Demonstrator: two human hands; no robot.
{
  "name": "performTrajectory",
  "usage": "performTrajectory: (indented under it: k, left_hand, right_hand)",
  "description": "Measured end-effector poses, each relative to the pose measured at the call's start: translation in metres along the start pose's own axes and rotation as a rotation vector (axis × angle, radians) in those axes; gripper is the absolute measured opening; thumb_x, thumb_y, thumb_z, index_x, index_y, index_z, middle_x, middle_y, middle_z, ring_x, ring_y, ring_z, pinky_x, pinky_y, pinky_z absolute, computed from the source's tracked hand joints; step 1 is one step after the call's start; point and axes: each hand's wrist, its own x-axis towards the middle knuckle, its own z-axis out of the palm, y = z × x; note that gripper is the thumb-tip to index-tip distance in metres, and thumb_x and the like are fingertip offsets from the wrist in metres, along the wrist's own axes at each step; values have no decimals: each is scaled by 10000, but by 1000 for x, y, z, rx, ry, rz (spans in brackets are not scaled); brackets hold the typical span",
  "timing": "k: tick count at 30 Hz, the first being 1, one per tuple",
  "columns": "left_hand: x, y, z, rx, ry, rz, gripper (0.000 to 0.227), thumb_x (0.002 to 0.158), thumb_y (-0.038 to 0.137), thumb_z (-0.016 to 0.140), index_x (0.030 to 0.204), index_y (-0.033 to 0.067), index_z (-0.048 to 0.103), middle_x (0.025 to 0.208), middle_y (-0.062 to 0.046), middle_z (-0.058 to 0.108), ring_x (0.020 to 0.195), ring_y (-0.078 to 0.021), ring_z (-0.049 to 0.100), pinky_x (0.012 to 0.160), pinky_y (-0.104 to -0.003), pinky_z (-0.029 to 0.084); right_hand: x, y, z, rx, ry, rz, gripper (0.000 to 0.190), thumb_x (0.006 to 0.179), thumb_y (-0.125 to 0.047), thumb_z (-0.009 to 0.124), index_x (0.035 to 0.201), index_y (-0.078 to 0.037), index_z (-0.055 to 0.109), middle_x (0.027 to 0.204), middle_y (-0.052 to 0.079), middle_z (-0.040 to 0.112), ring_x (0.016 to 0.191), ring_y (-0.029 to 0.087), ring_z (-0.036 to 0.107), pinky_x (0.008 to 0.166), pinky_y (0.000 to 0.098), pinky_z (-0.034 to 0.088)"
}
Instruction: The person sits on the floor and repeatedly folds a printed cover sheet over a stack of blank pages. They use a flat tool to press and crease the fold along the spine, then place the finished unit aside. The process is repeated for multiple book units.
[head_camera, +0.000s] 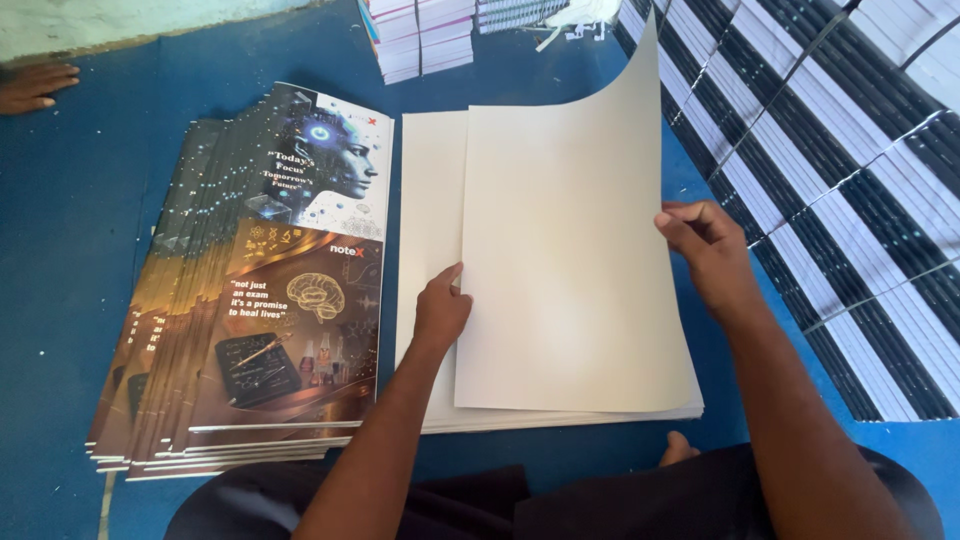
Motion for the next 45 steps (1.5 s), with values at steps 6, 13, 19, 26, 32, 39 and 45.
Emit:
performTrajectory:
  k: [6, 13, 19, 26, 32, 39, 45]
  left_hand:
    - [0, -2, -1, 12, -8, 8, 661, 817, 37, 647, 1466, 134, 567, 877, -97, 682, 807, -216, 677, 790, -348, 559]
    - [3, -9, 7, -1, 18, 30, 662, 813, 36, 650, 1463, 132, 566, 947, -109, 692, 845, -224, 684, 805, -348, 562]
    - [2, -11, 5, -19, 1, 70, 648, 822, 49, 646, 1460, 129, 567, 949, -115, 693, 848, -230, 674, 803, -349, 560]
    - [-7, 0, 3, 30, -21, 30, 648, 830, 62, 592, 1475, 92, 530, 939, -155, 715, 858, -273, 692, 835, -381, 558]
    - [-12, 10, 9, 220, 35, 157, 608, 804, 84, 641, 1404, 23, 567, 1186, -242, 684, 1098, -389, 660, 959, -450, 527]
    - [-18, 30, 14, 357, 12, 50, 569, 842, 77, 581, 1409, 32, 567, 1138, -243, 683, 1093, -404, 658, 951, -484, 543]
    - [-20, 41, 13, 441, -10, 6, 395, 850, 123, 607, 1238, 50, 605, 1151, -214, 639, 1096, -410, 620, 905, -531, 532]
  right_hand:
    - [-1, -2, 16, -60, -38, -96, 297, 952, -229, 716, 1145, -19, 633, 1254, 138, 678, 1194, 211, 631, 1020, 359, 520]
    - [-11, -2, 34, -209, -48, -128, 463, 966, -246, 684, 1368, -33, 596, 1398, 140, 565, 1326, 240, 549, 1066, 374, 484]
    - [-9, 9, 38, -286, -91, -191, 398, 1044, -201, 572, 1420, -95, 648, 1482, 129, 514, 1357, 258, 509, 1101, 336, 422]
    - [-6, 17, 40, -495, -159, -248, 587, 957, -283, 672, 1504, -113, 544, 1555, 168, 457, 1451, 319, 443, 1134, 421, 404]
    - [7, 23, 50, -590, -173, 22, 967, 826, -542, 750, 1610, -149, 343, 1656, 272, 225, 1525, 441, 261, 1172, 502, 326]
    - [3, 35, 79, -740, -186, 32, 969, 806, -606, 715, 1614, -255, 314, 1664, 307, 97, 1512, 496, 206, 1174, 515, 324]
    - [2, 43, 94, -902, -160, -30, 940, 827, -653, 687, 1611, -272, 336, 1666, 307, 87, 1533, 501, 158, 1191, 552, 288]
